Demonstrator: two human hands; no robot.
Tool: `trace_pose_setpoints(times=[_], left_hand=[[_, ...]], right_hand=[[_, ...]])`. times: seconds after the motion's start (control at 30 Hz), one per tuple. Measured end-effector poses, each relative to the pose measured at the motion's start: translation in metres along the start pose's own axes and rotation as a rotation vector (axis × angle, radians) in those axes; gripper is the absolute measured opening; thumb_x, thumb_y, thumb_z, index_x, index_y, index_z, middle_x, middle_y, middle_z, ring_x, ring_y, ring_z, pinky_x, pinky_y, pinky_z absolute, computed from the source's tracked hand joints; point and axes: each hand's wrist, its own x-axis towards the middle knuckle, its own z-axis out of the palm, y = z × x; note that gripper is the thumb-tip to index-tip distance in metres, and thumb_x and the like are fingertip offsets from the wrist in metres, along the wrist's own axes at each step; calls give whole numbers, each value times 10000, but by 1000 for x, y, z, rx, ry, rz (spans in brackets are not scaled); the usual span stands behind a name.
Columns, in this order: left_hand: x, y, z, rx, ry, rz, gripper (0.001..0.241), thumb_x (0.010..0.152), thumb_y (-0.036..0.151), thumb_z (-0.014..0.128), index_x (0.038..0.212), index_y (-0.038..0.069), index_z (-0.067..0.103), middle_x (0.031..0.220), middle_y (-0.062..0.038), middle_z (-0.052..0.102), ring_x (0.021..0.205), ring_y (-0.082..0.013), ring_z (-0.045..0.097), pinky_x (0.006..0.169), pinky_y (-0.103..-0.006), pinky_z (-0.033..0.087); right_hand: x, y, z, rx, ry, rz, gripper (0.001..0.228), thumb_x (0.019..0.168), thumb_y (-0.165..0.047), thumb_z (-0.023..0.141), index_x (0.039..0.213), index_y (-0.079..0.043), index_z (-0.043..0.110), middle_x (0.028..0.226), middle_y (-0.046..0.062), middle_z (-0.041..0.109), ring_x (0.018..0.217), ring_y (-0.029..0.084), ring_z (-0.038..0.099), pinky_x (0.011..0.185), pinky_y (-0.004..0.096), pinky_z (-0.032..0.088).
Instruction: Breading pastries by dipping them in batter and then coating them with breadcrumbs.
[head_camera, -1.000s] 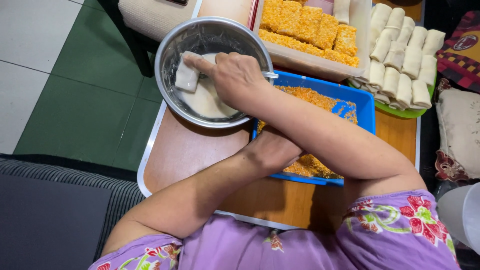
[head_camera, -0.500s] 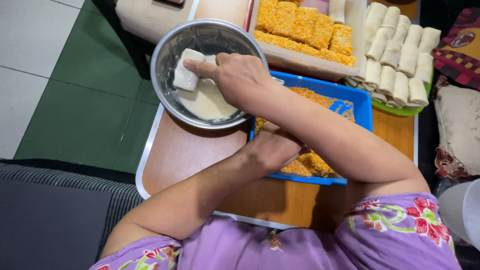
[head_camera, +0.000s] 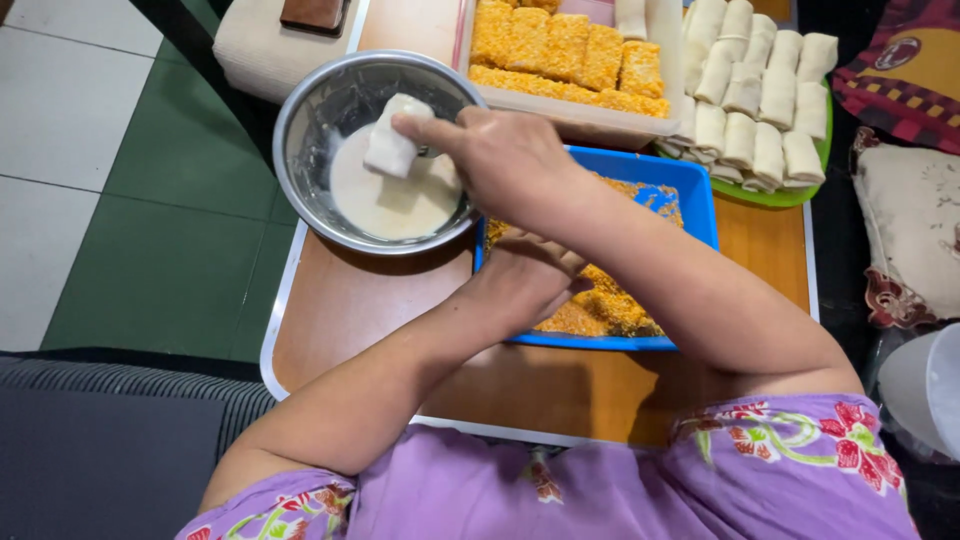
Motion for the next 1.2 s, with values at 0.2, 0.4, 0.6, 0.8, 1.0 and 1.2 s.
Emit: trace_pose_setpoints(times=[0.2, 0.4, 0.6, 0.8, 1.0, 1.2], left_hand=[[0, 3, -9, 32, -175, -88, 474, 818, 136, 708, 1288, 89, 680, 939, -113, 712, 937, -320, 671, 839, -465, 520], [3, 8, -21, -110, 163, -126, 444, 864, -63, 589, 1279, 89, 627, 1192, -157, 680, 1115, -350, 660, 957, -442, 539], [13, 16, -41, -129, 173, -135, 341, 976, 28, 697, 1304, 94, 630, 1082, -120, 662, 1020, -328, 650, 893, -439, 533], [15, 8, -44, -121, 172, -135, 427, 974, 95, 750, 1371, 74, 594, 1016, -90, 658, 921, -305, 634, 835, -453, 514], [11, 6, -40, -14, 193, -101, 461, 946, 32, 704, 1388, 104, 596, 1043, -111, 634, 962, -322, 622, 858, -446, 519], [6, 5, -28, -22, 25, -112, 434, 922, 79, 668, 1354, 78, 623, 958, -122, 633, 904, -333, 641, 795, -482, 514]], right_hand=[[-59, 22, -58, 50, 123, 115, 618, 914, 13, 602, 1459, -277, 610, 959, 93, 694, 834, 327, 690, 684, 466, 536], [-151, 23, -118, -257, -14, 297, 521, 976, -67, 649, 1458, -265, 644, 937, 97, 664, 814, 336, 658, 652, 459, 506], [-187, 16, -95, -331, -312, 370, 593, 873, -69, 613, 1382, -370, 642, 774, 63, 616, 696, 299, 660, 561, 456, 505], [-179, 5, -88, -458, -231, 286, 653, 880, -56, 610, 1461, -355, 612, 763, 41, 619, 695, 265, 662, 499, 403, 495], [-146, 15, -125, -483, -170, 329, 466, 916, -81, 648, 1348, -240, 716, 826, 53, 709, 735, 270, 697, 517, 427, 490], [-74, 22, -97, 111, 106, 151, 155, 986, -74, 719, 1135, -73, 676, 1002, 120, 722, 905, 292, 738, 776, 431, 571]])
